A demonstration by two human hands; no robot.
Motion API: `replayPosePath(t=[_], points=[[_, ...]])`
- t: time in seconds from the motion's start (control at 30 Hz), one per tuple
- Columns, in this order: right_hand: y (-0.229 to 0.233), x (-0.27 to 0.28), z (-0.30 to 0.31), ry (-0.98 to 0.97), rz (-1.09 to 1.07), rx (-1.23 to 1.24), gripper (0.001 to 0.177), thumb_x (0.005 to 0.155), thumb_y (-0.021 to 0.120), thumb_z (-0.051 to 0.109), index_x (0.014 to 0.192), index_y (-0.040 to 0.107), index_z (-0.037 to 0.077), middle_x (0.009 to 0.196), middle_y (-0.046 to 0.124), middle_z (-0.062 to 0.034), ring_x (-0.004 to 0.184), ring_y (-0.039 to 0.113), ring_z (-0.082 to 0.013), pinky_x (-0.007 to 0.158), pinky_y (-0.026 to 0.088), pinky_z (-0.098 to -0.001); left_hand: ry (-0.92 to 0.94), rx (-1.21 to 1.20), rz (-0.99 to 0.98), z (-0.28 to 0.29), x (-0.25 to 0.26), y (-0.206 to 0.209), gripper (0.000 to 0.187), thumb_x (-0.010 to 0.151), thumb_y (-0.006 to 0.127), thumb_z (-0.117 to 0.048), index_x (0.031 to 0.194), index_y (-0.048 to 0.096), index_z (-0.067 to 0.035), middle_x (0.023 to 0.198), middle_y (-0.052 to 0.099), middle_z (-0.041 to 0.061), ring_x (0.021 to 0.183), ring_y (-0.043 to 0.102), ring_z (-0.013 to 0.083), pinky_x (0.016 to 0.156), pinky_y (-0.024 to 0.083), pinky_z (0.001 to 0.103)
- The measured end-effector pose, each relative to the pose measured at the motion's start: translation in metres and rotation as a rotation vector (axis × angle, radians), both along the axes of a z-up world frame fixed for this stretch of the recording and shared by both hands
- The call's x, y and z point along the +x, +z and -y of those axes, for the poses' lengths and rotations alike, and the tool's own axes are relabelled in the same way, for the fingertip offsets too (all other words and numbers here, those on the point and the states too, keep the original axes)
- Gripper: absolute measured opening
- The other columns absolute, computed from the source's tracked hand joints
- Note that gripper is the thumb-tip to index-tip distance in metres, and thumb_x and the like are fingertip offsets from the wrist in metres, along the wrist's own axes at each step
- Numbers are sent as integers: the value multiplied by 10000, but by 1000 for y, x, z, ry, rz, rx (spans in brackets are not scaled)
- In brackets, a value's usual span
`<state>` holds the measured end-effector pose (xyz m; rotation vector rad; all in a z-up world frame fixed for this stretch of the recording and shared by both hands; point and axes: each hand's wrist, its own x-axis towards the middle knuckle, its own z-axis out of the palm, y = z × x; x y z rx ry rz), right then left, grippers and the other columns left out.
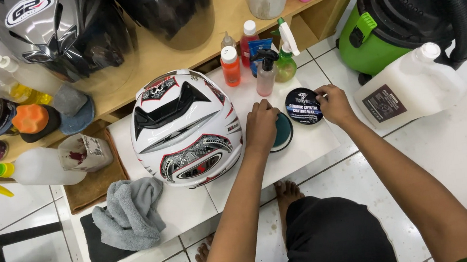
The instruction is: The person sits on the floor and uses a blue foam applicator to apply a substance to a white motorcycle helmet with red and black graphics. They rub the applicator over the helmet's surface in circular motions, covering the top and sides. The person then places the applicator into a small container of yellow paste and continues the process.
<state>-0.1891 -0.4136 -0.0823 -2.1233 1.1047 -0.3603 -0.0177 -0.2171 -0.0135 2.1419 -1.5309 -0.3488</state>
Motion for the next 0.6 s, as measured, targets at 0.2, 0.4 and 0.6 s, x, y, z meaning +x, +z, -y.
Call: replayPosePath(t=[0.2,0.4,0.6], points=[[20,4,-5,-34,89,76,193,975,636,-10,1146,721,12,1006,688,-163,887,691,-266,702,576,-356,133,-121,-248,-25,-5,29,351,927,537,119,1271,587,73,1197,459,192,1177,541,384,881,552,408],[67,35,-50,205,110,50,190,927,660,-45,1098,742,-26,950,696,-217,922,692,-333,775,572,-402,251,-303,-662,-61,-44,42,696,990,441,-124,1569,120,89,1512,198,354,1453,165,553,1215,134,626],[74,54,-71,297,99,21,190,941,635,-38,1093,745,-9,904,680,-193,890,687,-305,762,576,-390,364,-99,-486,-70,-61,55,760,1021,479,-201,1572,67,122,1598,110,365,1499,125,513,1213,146,612]])
